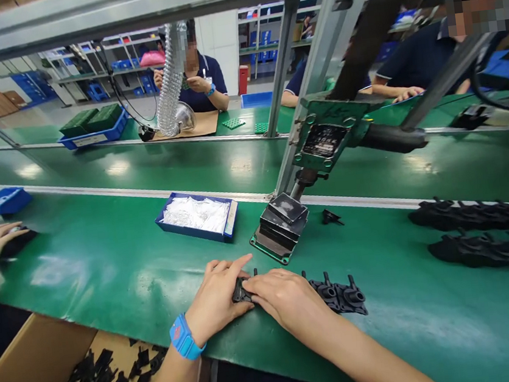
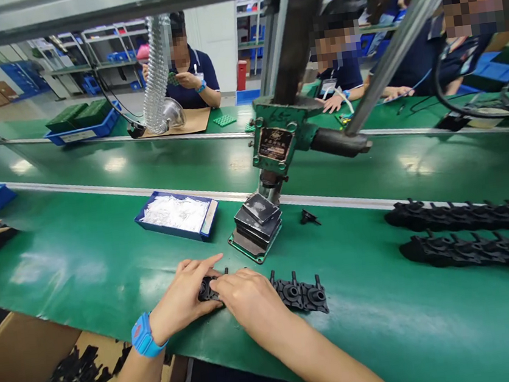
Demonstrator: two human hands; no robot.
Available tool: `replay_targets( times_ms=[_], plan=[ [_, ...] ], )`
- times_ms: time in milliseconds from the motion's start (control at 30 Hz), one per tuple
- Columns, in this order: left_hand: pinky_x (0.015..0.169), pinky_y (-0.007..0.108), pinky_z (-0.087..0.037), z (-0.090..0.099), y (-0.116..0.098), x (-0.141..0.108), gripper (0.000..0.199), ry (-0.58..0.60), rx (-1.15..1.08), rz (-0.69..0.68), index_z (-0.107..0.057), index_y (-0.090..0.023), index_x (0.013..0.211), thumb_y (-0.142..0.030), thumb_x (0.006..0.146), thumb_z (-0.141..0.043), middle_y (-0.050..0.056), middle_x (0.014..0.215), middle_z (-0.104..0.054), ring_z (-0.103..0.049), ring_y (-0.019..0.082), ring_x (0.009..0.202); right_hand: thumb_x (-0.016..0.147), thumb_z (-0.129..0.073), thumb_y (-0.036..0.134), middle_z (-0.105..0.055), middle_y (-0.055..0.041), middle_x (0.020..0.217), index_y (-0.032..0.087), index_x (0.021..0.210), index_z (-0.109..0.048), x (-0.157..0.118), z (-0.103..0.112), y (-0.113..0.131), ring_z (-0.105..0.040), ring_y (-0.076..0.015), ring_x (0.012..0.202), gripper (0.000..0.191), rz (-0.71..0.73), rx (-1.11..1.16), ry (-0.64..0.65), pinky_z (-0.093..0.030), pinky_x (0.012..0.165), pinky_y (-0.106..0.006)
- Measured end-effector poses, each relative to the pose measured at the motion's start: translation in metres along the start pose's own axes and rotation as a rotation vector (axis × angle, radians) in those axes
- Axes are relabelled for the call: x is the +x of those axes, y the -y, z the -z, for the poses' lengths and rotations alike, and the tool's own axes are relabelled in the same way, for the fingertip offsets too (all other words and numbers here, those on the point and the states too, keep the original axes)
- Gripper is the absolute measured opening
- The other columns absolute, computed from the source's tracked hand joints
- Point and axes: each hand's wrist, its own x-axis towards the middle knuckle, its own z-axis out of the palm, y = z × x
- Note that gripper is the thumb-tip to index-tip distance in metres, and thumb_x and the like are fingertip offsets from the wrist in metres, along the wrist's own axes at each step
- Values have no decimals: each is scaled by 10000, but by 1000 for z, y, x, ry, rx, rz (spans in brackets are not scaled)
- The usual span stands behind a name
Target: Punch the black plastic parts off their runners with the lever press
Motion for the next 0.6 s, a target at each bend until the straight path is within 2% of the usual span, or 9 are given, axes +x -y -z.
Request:
replay_targets(
  times_ms=[67, 100, 133, 200, 267, 367, 467, 600],
  plan=[
    [1007, 475, -342, 1, -3, -1, 861, -17, 33, 13, -290, -290, 1460, -156, 737, -739, 32, 1136, -700, -584, 277, 1097, 943, -563, 233, -736, 5, 1004, 242, 1057, -703, -4, 25, -12, -690, -112, 920, 181, -66, 58, -47, -537, 836, -227],
    [1003, 479, -344, 1, -5, -1, 868, -28, 48, 19, -293, -293, 1456, -150, 731, -746, 30, 1129, -703, -588, 278, 1084, 948, -560, 273, -733, 11, 1016, 253, 1056, -706, -9, 39, -24, -690, -114, 933, 182, -153, 55, -114, -542, 842, -226],
    [1000, 484, -345, 0, -6, -1, 880, -39, 63, 22, -294, -296, 1454, -144, 722, -756, 28, 1125, -704, -590, 278, 1074, 950, -553, 307, -733, 8, 1006, 253, 1042, -709, -15, 53, -40, -691, -123, 913, 189, -262, 34, -196, -549, 830, -234],
    [1002, 491, -347, -1, -8, -1, 903, -51, 85, 19, -292, -303, 1455, -124, 710, -769, 22, 1123, -705, -590, 277, 1072, 940, -547, 358, -728, -19, 975, 239, 1028, -712, -29, 75, -82, -687, -151, 837, 222, -527, -161, -383, -557, 775, -268],
    [1002, 489, -356, -2, -8, -2, 931, -60, 100, 14, -272, -313, 1469, -113, 711, -774, 18, 1129, -703, -586, 279, 1101, 927, -513, 305, -716, -82, 927, 173, 1046, -711, -43, 85, -127, -658, -179, 723, 266, -606, -231, -382, -553, 690, -317],
    [1021, 492, -359, -1, -5, -5, 1030, -76, 110, 15, -210, -328, 1506, -153, 694, -818, 40, 1227, -666, -535, 301, 1216, 851, -470, 171, -681, -129, 1106, 183, 1012, -743, -56, 77, -178, -655, -230, 887, 317, -595, -258, -255, -540, 770, -373],
    [1056, 515, -346, 3, 4, -15, 1111, -101, 82, 39, -177, -334, 1522, -249, 659, -871, 74, 1359, -586, -469, 327, 1298, 808, -469, 151, -624, -83, 1265, 260, 1041, -748, -58, 58, -204, -624, -238, 1022, 379, -559, -231, -116, -520, 834, -376],
    [1057, 533, -378, 10, 19, -31, 1013, -111, 3, 88, -192, -337, 1525, -332, 733, -823, 94, 1372, -573, -506, 324, 1266, 857, -493, 329, -672, -104, 1099, 221, 1045, -723, -60, 48, -218, -633, -236, 934, 316, -608, -177, -61, -518, 796, -361]
  ],
)
